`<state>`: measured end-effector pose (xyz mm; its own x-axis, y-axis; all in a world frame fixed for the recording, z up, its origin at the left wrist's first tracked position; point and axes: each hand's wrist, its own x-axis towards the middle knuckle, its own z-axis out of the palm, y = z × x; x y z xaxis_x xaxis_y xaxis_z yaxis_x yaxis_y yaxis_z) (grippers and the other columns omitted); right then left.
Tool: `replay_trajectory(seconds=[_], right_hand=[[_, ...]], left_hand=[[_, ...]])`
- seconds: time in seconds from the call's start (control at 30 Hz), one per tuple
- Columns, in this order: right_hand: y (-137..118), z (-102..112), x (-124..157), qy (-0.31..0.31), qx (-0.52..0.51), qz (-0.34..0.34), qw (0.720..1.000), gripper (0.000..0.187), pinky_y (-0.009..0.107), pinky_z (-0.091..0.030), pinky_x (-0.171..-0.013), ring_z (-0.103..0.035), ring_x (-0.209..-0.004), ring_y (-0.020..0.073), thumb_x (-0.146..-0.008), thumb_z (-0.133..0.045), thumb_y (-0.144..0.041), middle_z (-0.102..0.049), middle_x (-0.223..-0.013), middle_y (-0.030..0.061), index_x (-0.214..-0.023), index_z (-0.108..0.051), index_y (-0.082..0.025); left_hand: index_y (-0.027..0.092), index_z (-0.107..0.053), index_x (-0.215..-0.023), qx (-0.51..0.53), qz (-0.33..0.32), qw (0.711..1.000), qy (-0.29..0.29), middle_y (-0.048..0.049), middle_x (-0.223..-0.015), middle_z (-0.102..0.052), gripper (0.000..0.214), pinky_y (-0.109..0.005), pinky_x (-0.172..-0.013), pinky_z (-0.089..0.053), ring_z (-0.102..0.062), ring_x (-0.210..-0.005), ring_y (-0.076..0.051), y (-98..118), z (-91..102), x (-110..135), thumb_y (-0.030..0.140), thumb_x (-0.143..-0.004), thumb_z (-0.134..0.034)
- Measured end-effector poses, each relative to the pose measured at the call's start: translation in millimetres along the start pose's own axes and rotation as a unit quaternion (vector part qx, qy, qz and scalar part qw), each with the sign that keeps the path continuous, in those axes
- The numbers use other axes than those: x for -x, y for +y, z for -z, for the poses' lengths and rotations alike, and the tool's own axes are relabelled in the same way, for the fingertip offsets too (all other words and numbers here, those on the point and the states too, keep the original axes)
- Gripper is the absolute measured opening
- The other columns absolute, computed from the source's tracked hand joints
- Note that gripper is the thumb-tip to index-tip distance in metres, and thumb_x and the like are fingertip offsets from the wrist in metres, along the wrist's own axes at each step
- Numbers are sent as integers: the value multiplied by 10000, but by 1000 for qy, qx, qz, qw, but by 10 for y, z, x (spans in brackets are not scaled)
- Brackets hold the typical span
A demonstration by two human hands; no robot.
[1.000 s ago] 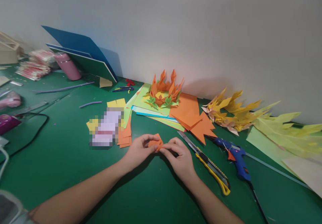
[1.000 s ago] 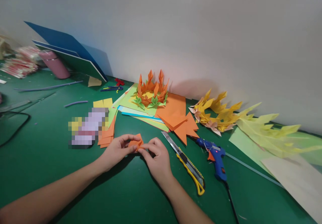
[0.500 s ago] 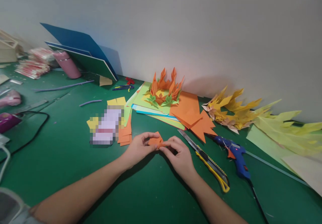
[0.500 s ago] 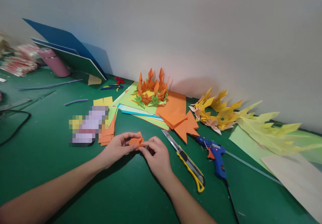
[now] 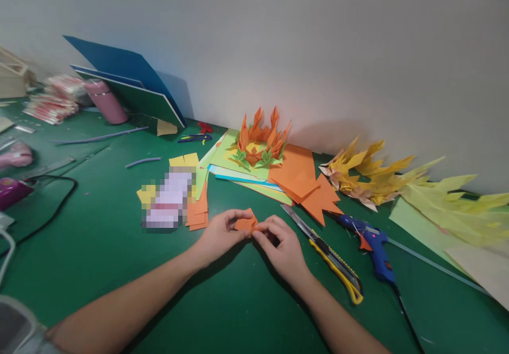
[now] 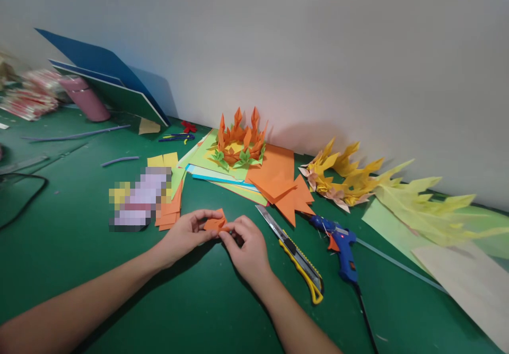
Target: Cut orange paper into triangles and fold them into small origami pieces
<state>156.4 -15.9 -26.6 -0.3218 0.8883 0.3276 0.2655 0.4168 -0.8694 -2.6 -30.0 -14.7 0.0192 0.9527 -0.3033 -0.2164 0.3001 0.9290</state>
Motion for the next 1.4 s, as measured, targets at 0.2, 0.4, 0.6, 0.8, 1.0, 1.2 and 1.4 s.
replay_trajectory(seconds=[0.2, 0.4, 0.6, 0.8, 1.0, 1.2, 1.4], right_hand=[[-15, 0, -5, -4, -18, -12, 1000, 84, 224, -405, -502, -476, -547, 115, -761, -593, -221, -524, -647, -3, -692, -626, -188], [-30, 3, -11, -15, -4, -32, 999, 107, 224, -394, -492, -462, -543, 117, -749, -600, -210, -508, -619, -10, -646, -619, -191], [-28, 4, -13, -12, 6, -37, 999, 83, 221, -385, -496, -455, -539, 116, -735, -607, -180, -499, -607, -20, -653, -607, -189], [-25, 11, -14, -6, 5, -50, 999, 42, 219, -384, -497, -440, -521, 111, -717, -612, -171, -492, -606, -29, -682, -599, -191], [-35, 17, -19, -9, -11, -42, 999, 110, 229, -407, -517, -470, -544, 123, -754, -576, -240, -522, -626, -7, -658, -587, -188], [-36, 22, -16, 1, 2, -57, 998, 142, 225, -390, -498, -454, -519, 117, -762, -560, -255, -494, -596, -19, -638, -567, -186], [-32, 9, -7, 6, -13, -80, 997, 127, 228, -387, -495, -440, -508, 114, -749, -573, -274, -505, -590, -23, -654, -550, -193]], left_hand=[[128, -633, -905, -32, -18, 999, -8, -108, -1126, -652, 402, -359, -826, -524, -654, -895, -185, -46, 17, -21, 186, -543, -798], [142, -639, -897, -130, -87, 988, 2, -102, -1066, -658, 287, -307, -716, -539, -624, -997, -224, -127, 27, -32, 180, -620, -707], [152, -639, -884, -205, -150, 967, 0, -87, -997, -643, 201, -273, -653, -543, -637, -920, -201, -112, 4, 4, 182, -686, -626], [165, -633, -894, -218, -168, 961, -8, -72, -988, -630, 200, -251, -646, -555, -642, -896, -177, -87, -8, 28, 170, -697, -593], [159, -630, -909, -241, -179, 954, 0, -77, -1001, -622, 218, -223, -619, -557, -635, -912, -174, -70, -21, 54, 163, -695, -588], [181, -628, -931, -264, -215, 940, -20, -57, -973, -617, 197, -216, -612, -559, -627, -853, -149, -67, -30, 67, 178, -741, -578], [189, -631, -923, -285, -236, 929, -21, -60, -961, -639, 194, -272, -708, -546, -620, -899, -171, -53, -20, 70, 140, -740, -588]])
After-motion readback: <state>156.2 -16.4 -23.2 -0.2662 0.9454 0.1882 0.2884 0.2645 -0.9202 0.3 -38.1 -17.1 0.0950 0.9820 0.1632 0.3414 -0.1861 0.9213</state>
